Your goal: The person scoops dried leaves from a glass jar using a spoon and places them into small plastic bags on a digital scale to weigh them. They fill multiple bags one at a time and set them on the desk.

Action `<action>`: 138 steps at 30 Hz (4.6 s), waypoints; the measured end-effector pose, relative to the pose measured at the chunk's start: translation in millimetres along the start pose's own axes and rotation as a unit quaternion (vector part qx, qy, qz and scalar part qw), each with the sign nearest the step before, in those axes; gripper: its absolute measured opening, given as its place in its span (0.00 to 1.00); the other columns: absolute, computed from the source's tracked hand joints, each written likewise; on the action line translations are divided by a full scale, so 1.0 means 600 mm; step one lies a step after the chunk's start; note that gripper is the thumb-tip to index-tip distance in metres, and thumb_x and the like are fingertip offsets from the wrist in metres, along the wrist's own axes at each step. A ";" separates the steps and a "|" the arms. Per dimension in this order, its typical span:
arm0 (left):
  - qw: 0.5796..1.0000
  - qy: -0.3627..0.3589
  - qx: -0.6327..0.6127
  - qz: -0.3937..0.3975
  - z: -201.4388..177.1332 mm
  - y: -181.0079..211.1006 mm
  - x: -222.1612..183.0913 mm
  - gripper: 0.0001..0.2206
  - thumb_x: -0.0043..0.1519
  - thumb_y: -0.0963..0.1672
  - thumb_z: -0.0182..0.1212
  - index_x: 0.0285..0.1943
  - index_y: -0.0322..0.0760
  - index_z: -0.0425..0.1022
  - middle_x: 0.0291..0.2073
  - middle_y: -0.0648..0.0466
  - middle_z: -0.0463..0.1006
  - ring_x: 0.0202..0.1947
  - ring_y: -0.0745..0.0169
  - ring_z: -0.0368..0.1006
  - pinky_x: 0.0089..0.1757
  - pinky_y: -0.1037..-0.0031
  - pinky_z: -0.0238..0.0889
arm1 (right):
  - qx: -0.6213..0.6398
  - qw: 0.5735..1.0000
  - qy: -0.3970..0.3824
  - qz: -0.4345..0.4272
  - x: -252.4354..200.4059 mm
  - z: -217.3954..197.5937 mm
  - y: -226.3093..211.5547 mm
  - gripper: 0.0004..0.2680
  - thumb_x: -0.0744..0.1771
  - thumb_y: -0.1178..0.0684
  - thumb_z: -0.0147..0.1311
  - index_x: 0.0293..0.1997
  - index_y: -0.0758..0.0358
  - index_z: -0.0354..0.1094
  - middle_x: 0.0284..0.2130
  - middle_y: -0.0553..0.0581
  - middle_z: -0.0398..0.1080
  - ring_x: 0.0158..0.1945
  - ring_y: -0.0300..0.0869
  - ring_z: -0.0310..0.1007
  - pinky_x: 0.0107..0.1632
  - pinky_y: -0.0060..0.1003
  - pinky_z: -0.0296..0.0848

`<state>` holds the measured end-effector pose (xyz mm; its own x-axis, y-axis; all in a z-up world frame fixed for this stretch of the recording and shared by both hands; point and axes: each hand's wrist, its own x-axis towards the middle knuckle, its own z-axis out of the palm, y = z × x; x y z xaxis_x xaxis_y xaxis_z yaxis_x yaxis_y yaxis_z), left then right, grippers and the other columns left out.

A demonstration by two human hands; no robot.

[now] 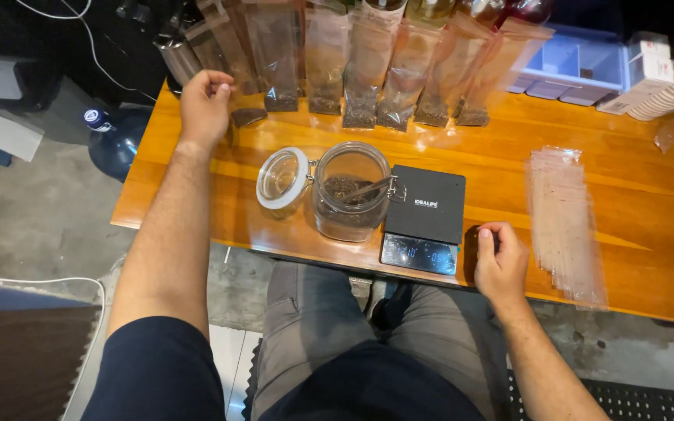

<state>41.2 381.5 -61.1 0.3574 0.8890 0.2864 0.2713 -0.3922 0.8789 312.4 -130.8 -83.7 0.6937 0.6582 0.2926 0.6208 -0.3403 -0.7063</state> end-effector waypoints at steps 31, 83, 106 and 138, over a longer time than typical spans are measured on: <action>0.990 0.127 0.044 -0.049 0.010 0.049 -0.004 0.07 0.66 0.41 0.66 0.49 0.41 0.72 0.26 0.64 0.78 0.31 0.72 0.78 0.42 0.73 0.75 | -0.021 1.000 0.002 -0.008 0.005 -0.002 -0.013 0.07 0.71 0.53 0.49 0.38 0.64 0.69 0.29 0.54 0.71 0.34 0.45 0.69 0.38 0.43 0.65; 0.881 0.411 0.232 -0.016 -0.181 0.004 -0.287 0.09 0.67 0.35 0.60 0.45 0.34 0.62 0.48 0.45 0.64 0.52 0.41 0.63 0.51 0.44 0.56 | 0.017 1.000 -0.025 0.002 0.003 -0.013 -0.010 0.09 0.70 0.50 0.46 0.35 0.61 0.70 0.28 0.52 0.73 0.34 0.44 0.71 0.39 0.42 0.65; 0.829 -0.326 0.258 -0.374 -0.057 -0.322 -0.692 0.22 0.61 0.54 0.56 0.61 0.47 0.76 0.53 0.47 0.85 0.57 0.51 0.78 0.57 0.69 0.65 | -0.234 0.964 0.076 0.102 0.003 -0.223 0.119 0.18 0.65 0.46 0.65 0.54 0.68 0.69 0.47 0.68 0.69 0.50 0.63 0.67 0.55 0.54 0.62; 0.963 -0.172 0.016 0.205 0.102 0.097 -0.610 0.04 0.62 0.41 0.66 0.36 0.39 0.75 0.29 0.54 0.81 0.29 0.56 0.77 0.40 0.66 0.67 | -0.121 0.952 0.280 -0.037 -0.027 -0.220 0.055 0.10 0.72 0.73 0.69 0.46 0.73 0.68 0.41 0.66 0.73 0.40 0.49 0.68 0.42 0.43 0.65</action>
<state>-19.2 19.1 -137.9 0.7141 0.5283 0.4593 0.0689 -0.7059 0.7049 369.9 -241.1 -26.9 0.6884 0.2487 0.6813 0.6947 -0.4961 -0.5208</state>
